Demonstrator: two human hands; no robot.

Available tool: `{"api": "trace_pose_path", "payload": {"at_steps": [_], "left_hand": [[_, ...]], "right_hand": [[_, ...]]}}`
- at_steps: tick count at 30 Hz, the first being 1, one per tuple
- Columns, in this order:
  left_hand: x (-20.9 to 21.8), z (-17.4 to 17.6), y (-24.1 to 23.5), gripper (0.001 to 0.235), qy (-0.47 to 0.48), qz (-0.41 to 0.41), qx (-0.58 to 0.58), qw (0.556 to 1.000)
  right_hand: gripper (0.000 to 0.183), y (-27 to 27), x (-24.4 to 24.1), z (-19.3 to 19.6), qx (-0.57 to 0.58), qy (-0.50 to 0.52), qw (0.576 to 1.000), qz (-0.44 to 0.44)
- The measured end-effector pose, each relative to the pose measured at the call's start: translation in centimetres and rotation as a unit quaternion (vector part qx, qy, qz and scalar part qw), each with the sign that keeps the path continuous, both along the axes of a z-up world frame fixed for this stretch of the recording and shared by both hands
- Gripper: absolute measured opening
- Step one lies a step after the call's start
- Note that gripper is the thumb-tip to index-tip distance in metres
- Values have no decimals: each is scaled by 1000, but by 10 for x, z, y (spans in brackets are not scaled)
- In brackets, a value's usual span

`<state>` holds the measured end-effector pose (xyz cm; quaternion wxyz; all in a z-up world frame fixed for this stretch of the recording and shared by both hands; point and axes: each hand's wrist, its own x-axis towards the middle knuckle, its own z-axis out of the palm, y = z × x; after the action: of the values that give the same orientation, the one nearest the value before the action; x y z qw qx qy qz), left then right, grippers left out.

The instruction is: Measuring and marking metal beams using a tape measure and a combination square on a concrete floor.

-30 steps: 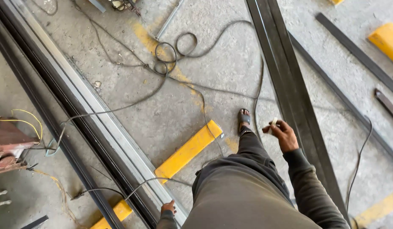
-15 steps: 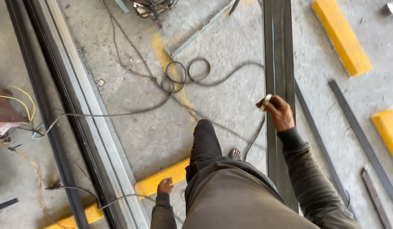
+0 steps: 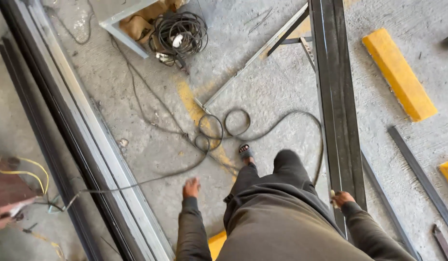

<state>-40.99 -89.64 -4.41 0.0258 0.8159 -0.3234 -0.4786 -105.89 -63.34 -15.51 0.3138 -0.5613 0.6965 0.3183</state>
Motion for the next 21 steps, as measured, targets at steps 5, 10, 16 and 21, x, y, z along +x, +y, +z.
{"api": "trace_pose_path", "payload": {"at_steps": [5, 10, 16, 21], "left_hand": [[-46, 48, -199, 43, 127, 135, -241, 953], [-107, -3, -329, 39, 177, 131, -228, 949], [-146, -42, -418, 71, -43, -87, -80, 992], [-168, -46, -438, 75, 32, 98, 58, 993]], "right_hand": [[42, -94, -19, -4, -79, -118, 923, -358], [45, -258, -36, -61, -95, -163, 905, -380], [53, -497, -81, 2, -2, -287, 848, -446], [52, -678, -160, 88, 69, -322, 792, -513]]}}
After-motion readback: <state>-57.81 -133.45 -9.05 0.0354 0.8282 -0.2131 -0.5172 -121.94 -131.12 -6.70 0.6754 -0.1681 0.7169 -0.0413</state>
